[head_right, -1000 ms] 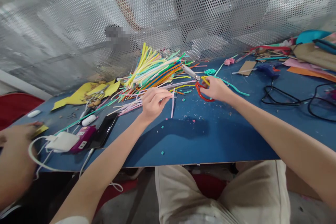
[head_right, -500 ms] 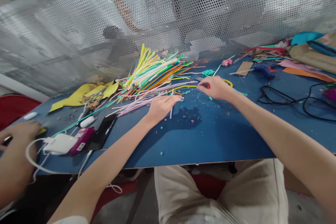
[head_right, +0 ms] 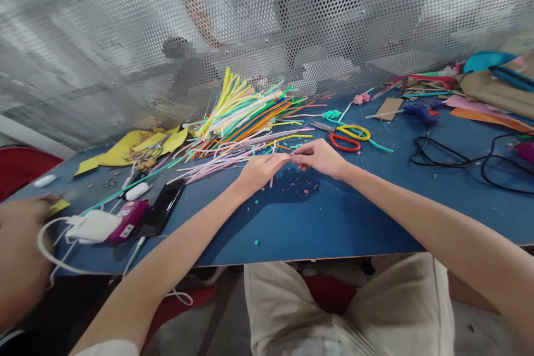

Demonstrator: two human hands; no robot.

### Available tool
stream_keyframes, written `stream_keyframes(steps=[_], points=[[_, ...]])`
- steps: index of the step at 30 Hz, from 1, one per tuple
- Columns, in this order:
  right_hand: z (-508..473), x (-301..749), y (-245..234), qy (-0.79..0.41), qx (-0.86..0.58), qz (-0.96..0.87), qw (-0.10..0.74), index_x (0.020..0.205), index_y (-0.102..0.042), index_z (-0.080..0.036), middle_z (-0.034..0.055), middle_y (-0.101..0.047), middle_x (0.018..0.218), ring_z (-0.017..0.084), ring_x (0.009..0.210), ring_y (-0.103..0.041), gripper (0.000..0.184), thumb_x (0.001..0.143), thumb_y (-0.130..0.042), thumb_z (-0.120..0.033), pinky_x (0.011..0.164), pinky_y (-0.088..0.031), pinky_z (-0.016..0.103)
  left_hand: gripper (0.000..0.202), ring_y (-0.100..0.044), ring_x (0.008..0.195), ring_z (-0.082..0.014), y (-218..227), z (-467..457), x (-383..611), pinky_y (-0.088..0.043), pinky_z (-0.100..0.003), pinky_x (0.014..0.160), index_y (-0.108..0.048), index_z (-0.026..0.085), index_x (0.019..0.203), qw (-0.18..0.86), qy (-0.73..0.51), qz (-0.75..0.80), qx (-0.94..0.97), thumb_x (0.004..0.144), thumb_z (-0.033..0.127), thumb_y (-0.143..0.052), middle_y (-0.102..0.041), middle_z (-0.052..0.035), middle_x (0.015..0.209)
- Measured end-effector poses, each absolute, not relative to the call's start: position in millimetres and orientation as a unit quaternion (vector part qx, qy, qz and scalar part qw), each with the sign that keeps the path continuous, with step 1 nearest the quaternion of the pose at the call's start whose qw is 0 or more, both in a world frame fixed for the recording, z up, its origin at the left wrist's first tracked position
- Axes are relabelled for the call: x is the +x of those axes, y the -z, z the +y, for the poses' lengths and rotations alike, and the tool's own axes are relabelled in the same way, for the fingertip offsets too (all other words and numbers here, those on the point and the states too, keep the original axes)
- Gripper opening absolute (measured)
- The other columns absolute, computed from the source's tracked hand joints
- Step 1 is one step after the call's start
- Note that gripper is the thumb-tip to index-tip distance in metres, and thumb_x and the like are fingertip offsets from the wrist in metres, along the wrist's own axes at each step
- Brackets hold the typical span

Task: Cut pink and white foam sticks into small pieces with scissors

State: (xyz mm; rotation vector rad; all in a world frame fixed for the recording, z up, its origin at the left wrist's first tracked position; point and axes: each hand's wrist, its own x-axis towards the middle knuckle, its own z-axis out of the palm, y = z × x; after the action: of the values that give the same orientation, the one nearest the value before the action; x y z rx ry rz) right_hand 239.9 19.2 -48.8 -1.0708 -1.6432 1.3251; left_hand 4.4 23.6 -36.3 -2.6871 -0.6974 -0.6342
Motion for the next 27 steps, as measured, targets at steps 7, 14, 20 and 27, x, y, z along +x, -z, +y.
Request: stream_keyframes(steps=[7, 14, 20, 27], points=[[15.7, 239.7, 45.8, -0.565, -0.411, -0.611, 0.372, 0.092, -0.079, -0.019, 0.0081, -0.076, 0.091, 0.013, 0.068, -0.064, 0.029, 0.079, -0.080, -0.045, 0.067, -0.059, 0.031, 0.020, -0.067, 0.087, -0.0166, 35.7, 28.1, 8.4, -0.047, -0.029, 0.078, -0.066, 0.020, 0.111, 0.202, 0.258, -0.227, -0.917, 0.104, 0.028, -0.048, -0.075, -0.0035, 0.095], [12.5, 237.0, 43.4, -0.501, -0.403, -0.668, 0.374, 0.092, -0.078, -0.018, 0.0055, -0.076, 0.084, 0.015, 0.066, -0.067, 0.028, 0.081, -0.076, -0.044, 0.067, -0.060, 0.032, 0.023, -0.064, 0.078, -0.0147, 34.7, 23.3, 7.4, -0.033, -0.031, 0.057, -0.070, 0.027, 0.112, 0.235, 0.240, -0.270, -0.902, 0.103, 0.029, -0.048, -0.072, 0.0016, 0.086], [7.1, 237.0, 39.4, -0.369, -0.424, -0.728, 0.393, 0.096, -0.078, -0.021, 0.0024, -0.075, 0.079, 0.016, 0.063, -0.068, 0.028, 0.085, -0.071, -0.045, 0.067, -0.058, 0.033, 0.036, -0.068, 0.080, -0.0129, 31.2, 20.5, 6.3, -0.031, -0.028, 0.057, -0.070, 0.031, 0.121, 0.161, 0.209, -0.318, -0.911, 0.107, 0.035, -0.037, -0.074, -0.0001, 0.092], [4.1, 239.4, 36.6, -0.213, -0.395, -0.797, 0.404, 0.098, -0.080, -0.023, 0.0038, -0.079, 0.090, 0.018, 0.068, -0.071, 0.023, 0.093, -0.064, -0.038, 0.072, -0.057, 0.035, 0.038, -0.068, 0.078, -0.0121, 27.8, 18.6, 5.9, -0.031, -0.029, 0.056, -0.070, 0.030, 0.123, 0.140, 0.203, -0.334, -0.910, 0.107, 0.037, -0.036, -0.075, -0.0005, 0.096]])
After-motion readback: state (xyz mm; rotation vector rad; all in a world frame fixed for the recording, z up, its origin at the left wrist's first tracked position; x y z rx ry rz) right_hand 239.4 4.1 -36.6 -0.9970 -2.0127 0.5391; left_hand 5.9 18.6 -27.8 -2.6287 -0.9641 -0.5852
